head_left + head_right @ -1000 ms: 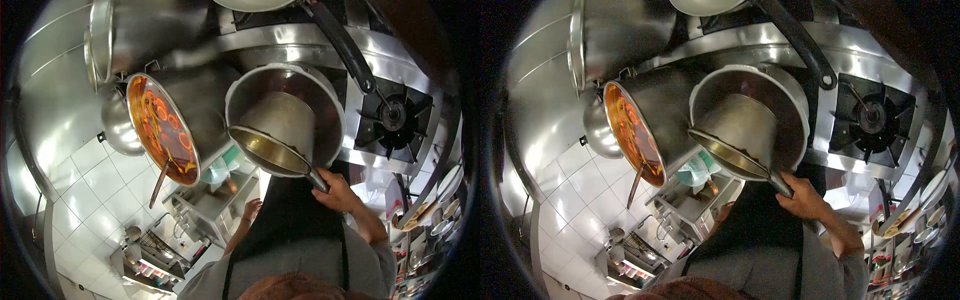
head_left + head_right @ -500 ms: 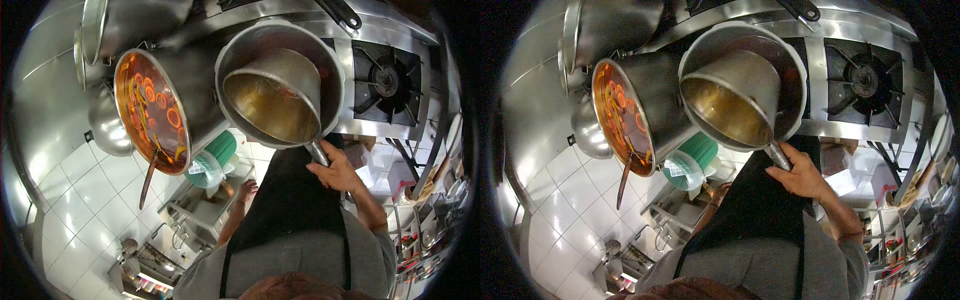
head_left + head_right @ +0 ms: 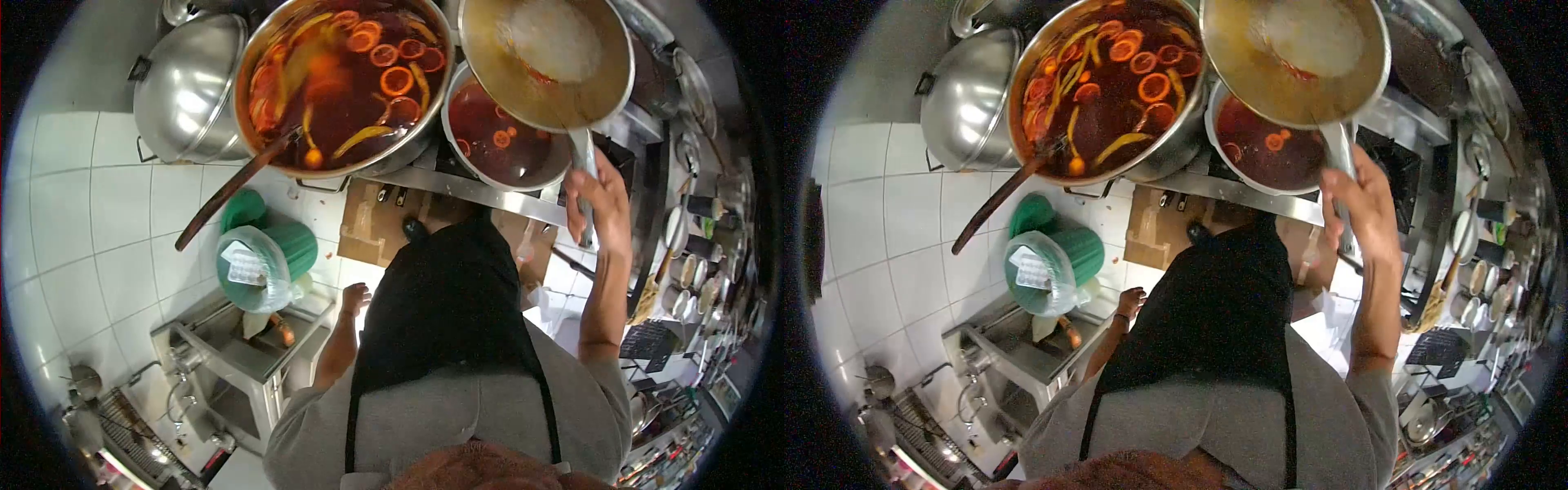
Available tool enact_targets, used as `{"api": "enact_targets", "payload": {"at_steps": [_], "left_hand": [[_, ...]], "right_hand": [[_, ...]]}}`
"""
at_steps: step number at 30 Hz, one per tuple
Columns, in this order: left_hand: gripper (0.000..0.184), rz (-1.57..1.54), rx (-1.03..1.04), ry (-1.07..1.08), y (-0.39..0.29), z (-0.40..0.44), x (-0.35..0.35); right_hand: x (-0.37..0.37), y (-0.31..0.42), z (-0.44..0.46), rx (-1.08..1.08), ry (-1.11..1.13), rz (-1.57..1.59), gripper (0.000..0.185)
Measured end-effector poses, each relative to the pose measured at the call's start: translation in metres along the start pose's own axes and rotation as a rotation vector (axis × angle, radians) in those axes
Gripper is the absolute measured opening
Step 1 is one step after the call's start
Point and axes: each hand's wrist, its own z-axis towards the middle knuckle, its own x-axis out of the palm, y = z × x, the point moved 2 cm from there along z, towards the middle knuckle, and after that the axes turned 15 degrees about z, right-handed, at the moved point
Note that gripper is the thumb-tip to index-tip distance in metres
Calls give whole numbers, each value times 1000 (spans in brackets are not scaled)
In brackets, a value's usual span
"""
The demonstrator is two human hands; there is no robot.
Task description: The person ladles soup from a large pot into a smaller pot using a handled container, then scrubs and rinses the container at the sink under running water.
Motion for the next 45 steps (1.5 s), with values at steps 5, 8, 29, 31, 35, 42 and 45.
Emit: {"api": "enact_targets", "payload": {"at_steps": [5, 8, 29, 31, 35, 42, 45], "left_hand": [[30, -29, 29, -106, 0, 13, 3], [31, -30, 62, -153, 16, 20, -4], [16, -47, 54, -115, 75, 30, -25], [20, 105, 232, -90, 60, 29, -35], [23, -200, 130, -237, 38, 24, -33], [14, 602, 403, -190, 55, 24, -32], [34, 1418, 561, -330, 62, 14, -25]], "right_hand": [[82, 31, 24, -23, 170, -464, 33], [117, 32, 46, -161, 319, -901, 36], [173, -23, 123, 333, 340, -836, 18], [175, -20, 121, 428, 320, -686, 16], [161, -33, 130, 651, 264, -89, 12], [160, -44, 111, 829, 189, 581, 13], [157, -46, 106, 828, 253, 681, 15]]}}
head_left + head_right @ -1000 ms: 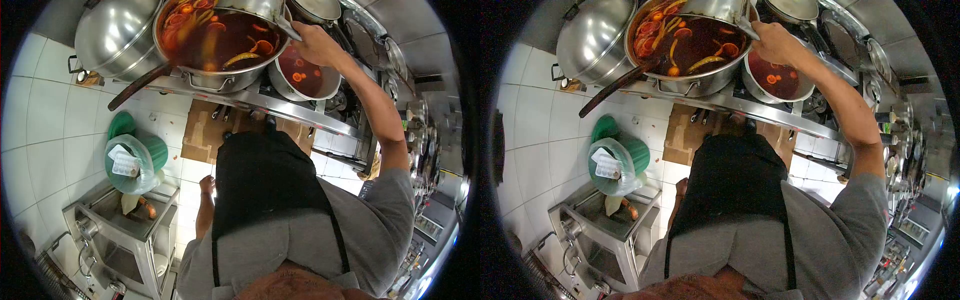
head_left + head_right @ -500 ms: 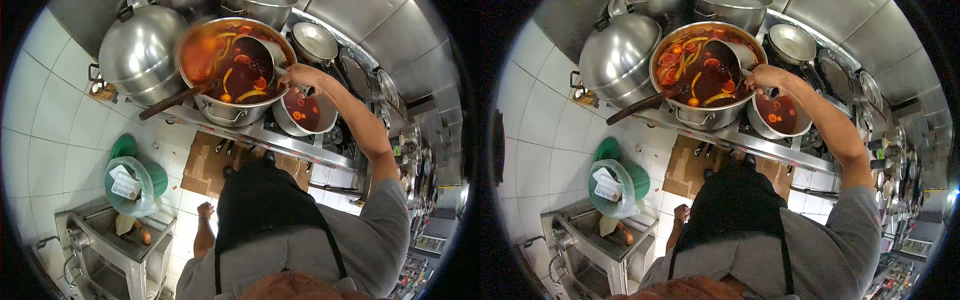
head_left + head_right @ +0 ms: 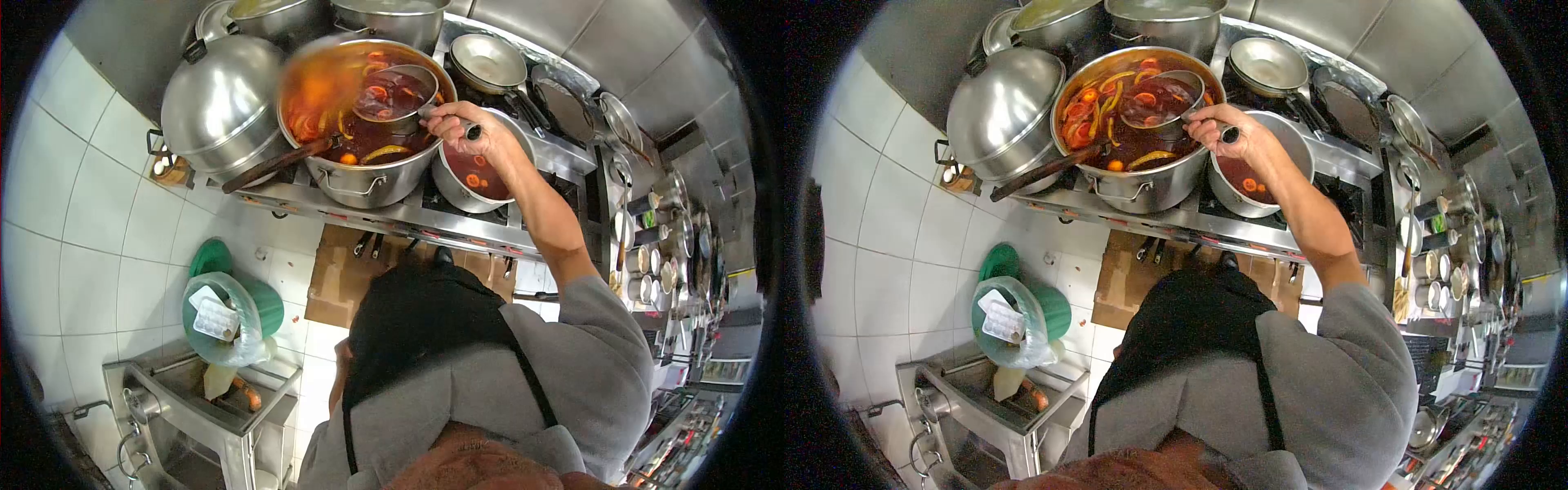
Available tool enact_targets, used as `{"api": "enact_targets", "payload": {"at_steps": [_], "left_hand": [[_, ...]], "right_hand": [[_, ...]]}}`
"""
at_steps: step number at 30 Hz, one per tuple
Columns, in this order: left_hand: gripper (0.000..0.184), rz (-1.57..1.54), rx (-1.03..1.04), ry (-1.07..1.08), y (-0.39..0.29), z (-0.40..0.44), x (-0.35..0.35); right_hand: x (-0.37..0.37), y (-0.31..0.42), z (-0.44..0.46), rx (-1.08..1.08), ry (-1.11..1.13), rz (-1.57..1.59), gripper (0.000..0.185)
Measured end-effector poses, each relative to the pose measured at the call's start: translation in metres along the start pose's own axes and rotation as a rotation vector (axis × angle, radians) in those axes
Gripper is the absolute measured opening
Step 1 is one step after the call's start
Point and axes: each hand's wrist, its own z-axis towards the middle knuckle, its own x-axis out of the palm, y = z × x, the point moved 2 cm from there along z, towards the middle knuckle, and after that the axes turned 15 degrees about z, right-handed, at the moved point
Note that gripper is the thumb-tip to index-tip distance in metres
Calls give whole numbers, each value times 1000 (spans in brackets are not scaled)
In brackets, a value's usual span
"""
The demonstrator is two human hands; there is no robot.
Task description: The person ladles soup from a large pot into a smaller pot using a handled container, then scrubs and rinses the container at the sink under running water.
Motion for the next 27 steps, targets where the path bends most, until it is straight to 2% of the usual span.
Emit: {"api": "enact_targets", "payload": {"at_steps": [8, 10, 11, 13, 14, 17, 18, 20, 22, 25, 26, 27], "left_hand": [[31, -275, -51, -142, 6, -1, 4], [30, -191, -61, -123, 12, 14, -2], [31, 5, -78, -64, 16, 23, -5], [25, 25, -55, -185, 17, 25, -20], [22, -102, -66, -196, 19, 26, -24], [21, 47, 70, -265, 18, 32, -28], [21, -586, -77, -129, 13, 30, -32], [21, -759, -177, -115, 16, 41, -13], [22, -40, 44, -165, 12, 49, -11], [33, -207, -13, -130, -6, 51, -14], [41, -13, -54, -44, -25, 49, -24], [41, -66, -29, -72, -33, 49, -26]], "right_hand": [[-8, -15, -2, -36, 176, 58, 10], [-9, -17, -6, -58, 237, 17, 9], [-10, -18, -8, -51, 253, 30, 9], [-11, -20, -15, -37, 285, 57, 11], [-10, -22, -20, -46, 295, 72, 17], [-4, -25, -40, -35, 334, 124, 23], [-4, -26, -48, -53, 345, 157, 23], [-2, -26, -65, -77, 385, 183, 24], [-3, -21, -81, -115, 418, 171, 26], [-5, -18, -111, -188, 440, 143, 27], [-9, -15, -120, -219, 416, 180, 26], [-7, -16, -132, -249, 361, 165, 24]]}}
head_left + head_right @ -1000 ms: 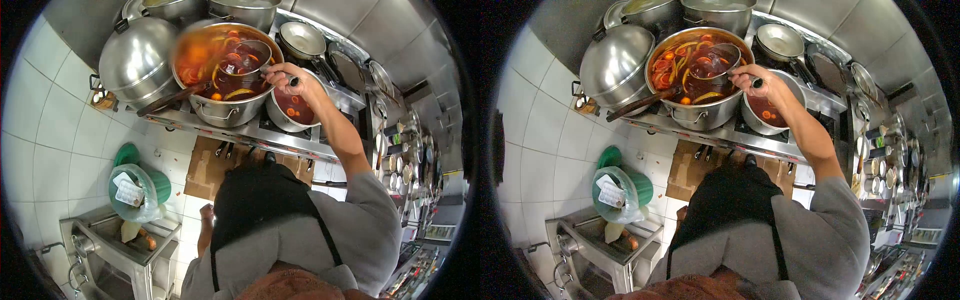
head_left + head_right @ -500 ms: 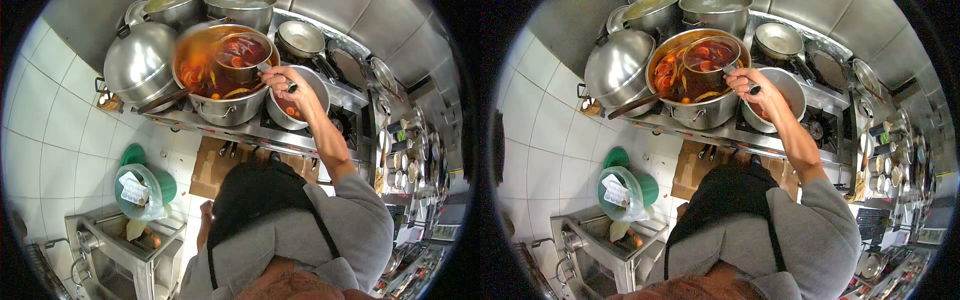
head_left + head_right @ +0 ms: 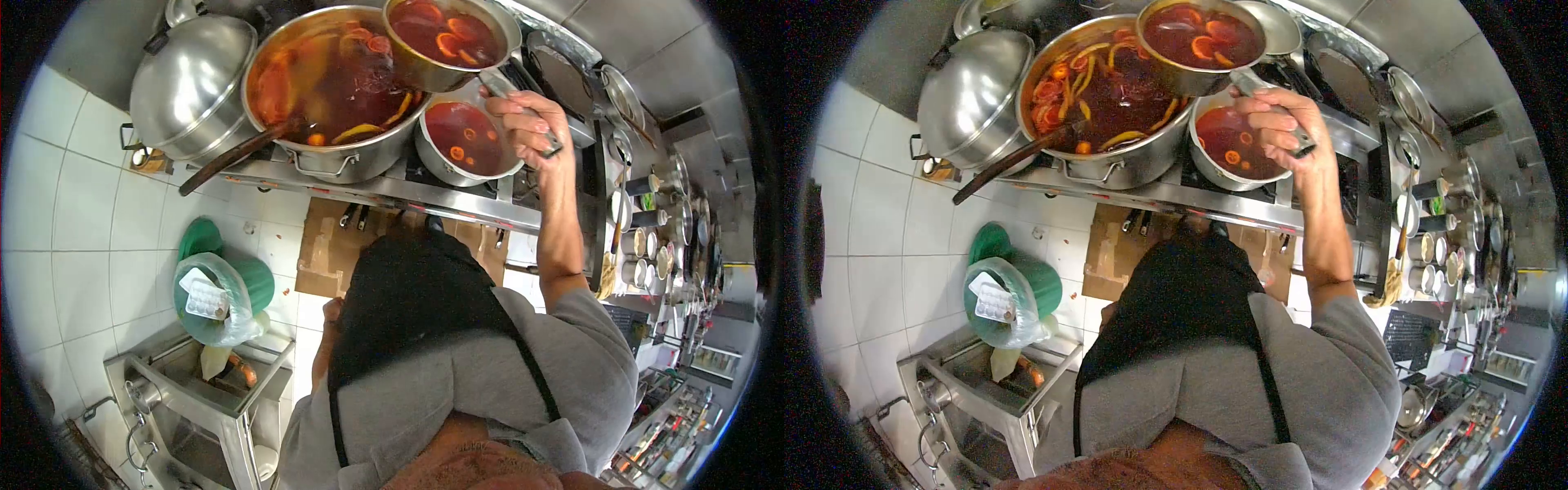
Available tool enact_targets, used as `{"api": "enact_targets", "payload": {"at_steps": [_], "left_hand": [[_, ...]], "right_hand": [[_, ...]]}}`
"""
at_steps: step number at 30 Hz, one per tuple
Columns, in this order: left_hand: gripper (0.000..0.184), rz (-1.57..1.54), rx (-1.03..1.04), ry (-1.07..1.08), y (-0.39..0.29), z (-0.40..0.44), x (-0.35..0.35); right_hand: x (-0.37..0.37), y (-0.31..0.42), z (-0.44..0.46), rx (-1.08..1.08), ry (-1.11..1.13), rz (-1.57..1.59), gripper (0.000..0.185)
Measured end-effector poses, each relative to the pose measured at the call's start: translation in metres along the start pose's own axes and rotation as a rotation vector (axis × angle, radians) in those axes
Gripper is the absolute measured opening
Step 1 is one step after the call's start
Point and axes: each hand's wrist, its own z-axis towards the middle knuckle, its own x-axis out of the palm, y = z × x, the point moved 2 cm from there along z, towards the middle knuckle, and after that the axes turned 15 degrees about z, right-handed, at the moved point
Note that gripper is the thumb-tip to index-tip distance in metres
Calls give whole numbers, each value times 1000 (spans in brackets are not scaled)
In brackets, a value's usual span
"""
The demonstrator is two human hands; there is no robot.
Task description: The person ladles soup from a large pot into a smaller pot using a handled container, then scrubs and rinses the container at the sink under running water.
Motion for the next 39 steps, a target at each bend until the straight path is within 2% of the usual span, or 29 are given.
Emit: {"api": "enact_targets", "payload": {"at_steps": [2, 3, 6, 9, 12, 13, 14, 18, 22, 26, 28, 29, 32, 33, 36, 37, 39], "left_hand": [[41, -112, 38, -55, -6, 1, 1], [42, -149, -23, -14, -3, 10, 12], [32, 45, 103, 1, -12, 21, 13], [18, -1219, -465, 276, -14, 27, 22], [17, -1156, -867, 269, -58, 33, -21], [16, -1205, -826, 290, -57, 37, -15], [15, -1253, -784, 309, -55, 42, -16], [14, -1302, -559, 355, -57, 55, -22], [16, -1375, -689, 255, -73, 54, -19], [17, -1268, -881, 226, -91, 42, -17], [18, -1217, -896, 272, -93, 34, -9], [19, -1321, -849, 314, -71, 36, 29], [14, -1312, -729, 370, -53, 28, 64], [12, -1199, -662, 366, -54, 24, 66], [13, -1177, -670, 404, -49, 21, 68], [14, -1317, -655, 338, -52, 16, 59], [15, -1303, -726, 297, -56, 11, 40]], "right_hand": [[-5, 12, -21, -50, -13, -68, 24], [-2, 11, -30, -59, -13, -78, 24], [-10, 23, -56, -151, -201, -86, 23], [-35, 40, -72, -139, -290, -139, 23], [-64, 52, -76, -143, -391, -154, 23], [-71, 52, -74, -105, -454, -166, 22], [-75, 54, -75, -228, -598, -271, 18], [-120, 77, -77, -88, -592, -463, 14], [-131, 84, -72, -75, -715, -624, 12], [-131, 84, -67, -54, -681, -653, 7], [-133, 83, -64, -58, -678, -715, 7], [-134, 82, -63, -60, -675, -746, 7], [-140, 80, -59, -102, -710, -841, 9], [-142, 79, -59, -104, -709, -876, 9], [-146, 79, -59, -103, -714, -973, 10], [-146, 78, -59, -102, -717, -999, 10], [-142, 73, -61, -112, -729, -1058, 10]]}}
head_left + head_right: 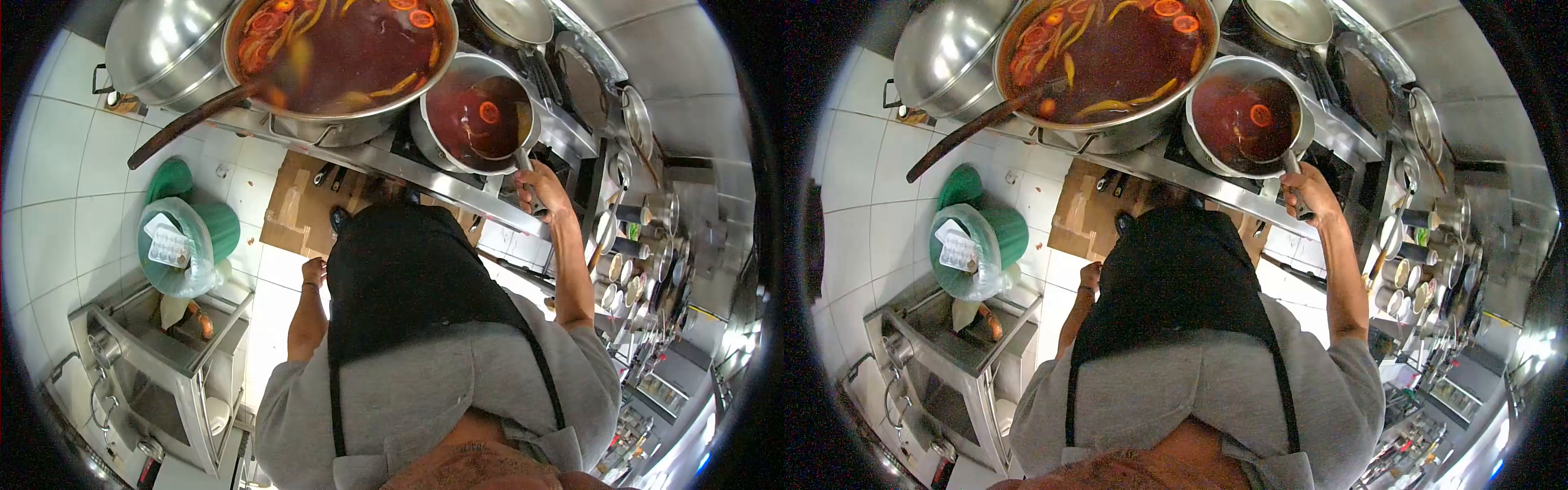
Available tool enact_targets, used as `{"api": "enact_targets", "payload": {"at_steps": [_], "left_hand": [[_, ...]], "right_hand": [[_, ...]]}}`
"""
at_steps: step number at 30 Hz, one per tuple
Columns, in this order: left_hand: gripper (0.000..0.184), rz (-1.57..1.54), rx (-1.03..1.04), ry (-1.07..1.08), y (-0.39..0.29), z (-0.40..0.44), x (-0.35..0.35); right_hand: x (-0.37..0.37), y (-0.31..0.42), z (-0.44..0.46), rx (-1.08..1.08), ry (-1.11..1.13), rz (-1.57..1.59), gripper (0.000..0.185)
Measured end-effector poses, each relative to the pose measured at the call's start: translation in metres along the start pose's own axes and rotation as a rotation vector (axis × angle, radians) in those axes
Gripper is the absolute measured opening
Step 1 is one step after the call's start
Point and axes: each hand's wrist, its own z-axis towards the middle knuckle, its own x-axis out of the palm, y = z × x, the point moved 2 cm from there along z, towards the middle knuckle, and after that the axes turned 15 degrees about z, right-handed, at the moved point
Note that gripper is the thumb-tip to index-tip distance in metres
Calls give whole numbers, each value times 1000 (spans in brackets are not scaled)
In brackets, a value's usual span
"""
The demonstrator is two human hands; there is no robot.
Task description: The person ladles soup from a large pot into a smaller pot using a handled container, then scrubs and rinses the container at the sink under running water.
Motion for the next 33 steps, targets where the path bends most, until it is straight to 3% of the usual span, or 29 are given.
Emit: {"api": "enact_targets", "payload": {"at_steps": [5, 6, 9, 18, 21, 27, 29, 33], "left_hand": [[16, -1, -118, -81, -12, 10, -16], [15, 387, 156, 41, 14, 53, -35], [16, 152, -44, -48, -10, 29, -38], [15, 128, -42, -34, -18, 9, -65], [12, 148, -75, -45, -18, 4, -67], [14, 122, -17, -24, -8, 18, -68], [13, 84, 6, -33, -6, 25, -65], [12, 99, 18, -81, -25, 1, -61]], "right_hand": [[13, -3, -15, -93, -99, -169, 21], [14, -4, -17, -108, -117, -217, 25], [12, -8, -21, -196, -168, -371, 36], [36, 9, -66, -433, -437, -715, 43], [25, -5, -57, -941, -501, -856, 42], [31, -36, -33, -747, -491, -886, 36], [29, -40, -31, -474, -373, -791, 33], [45, -39, -37, -341, -274, -415, 17]]}}
